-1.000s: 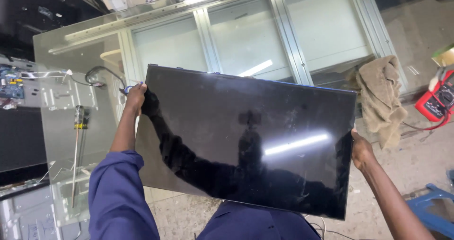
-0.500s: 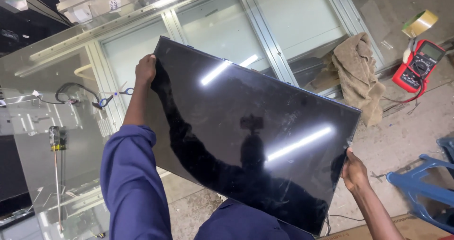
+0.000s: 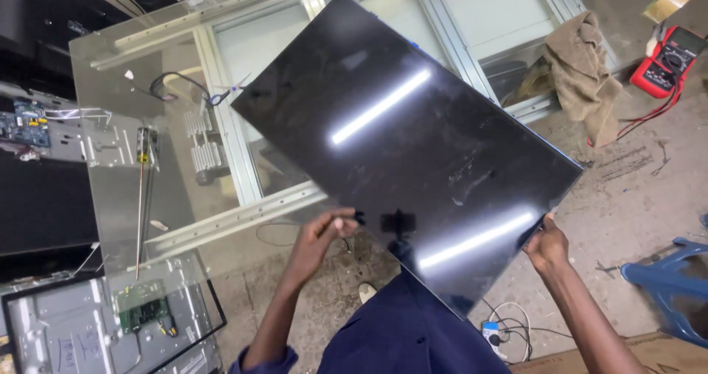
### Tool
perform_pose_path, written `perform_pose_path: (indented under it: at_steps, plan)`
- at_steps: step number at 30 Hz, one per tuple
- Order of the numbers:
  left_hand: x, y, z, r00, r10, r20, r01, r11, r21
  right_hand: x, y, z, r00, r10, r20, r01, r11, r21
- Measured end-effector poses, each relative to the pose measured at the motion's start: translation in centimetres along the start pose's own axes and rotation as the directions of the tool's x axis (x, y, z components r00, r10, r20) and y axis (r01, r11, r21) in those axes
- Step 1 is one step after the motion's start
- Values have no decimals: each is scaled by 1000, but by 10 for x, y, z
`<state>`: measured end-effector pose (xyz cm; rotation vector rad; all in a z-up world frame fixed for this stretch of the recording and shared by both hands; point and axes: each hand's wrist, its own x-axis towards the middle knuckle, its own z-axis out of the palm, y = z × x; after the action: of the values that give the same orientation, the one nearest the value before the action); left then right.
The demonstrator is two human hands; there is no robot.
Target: The person removes the back cover of a flat-screen television using a screwdriver. They unscrew fasteners, detach the plastic casing, and disconnect internal wiring. The person then flips the television over to access the front panel and removes screws from the bezel.
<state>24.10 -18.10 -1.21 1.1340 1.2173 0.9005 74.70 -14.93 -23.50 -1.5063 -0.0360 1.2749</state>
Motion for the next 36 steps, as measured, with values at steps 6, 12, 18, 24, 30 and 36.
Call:
perform_pose_path:
  at_steps: [6,12,18,24,30,36]
  plan:
    - [-148,-85,31,925,-338,171,374,886,-274,-81,79,14,993,9,119,-24,991,130]
    - [-191,-151,72,835,-543,84,513,716,-474,-223,136,65,961,201,192,-239,950,200]
    - [-172,-192,82,856,-517,-16,356,611,-707,-308,179,97,816,401,415,-416,907,-58]
    - [-148,-161,60,868,-457,-192,222,705,-673,-361,145,119,447,534,717,-317,845,-432]
    - [-126,-175,35,864,-406,-297,205,823,-530,-369,108,105,407,493,769,-9,844,-537]
    - [-121,-174,-3,786,-407,-465,144,853,-502,-325,68,79,576,278,768,94,911,-400]
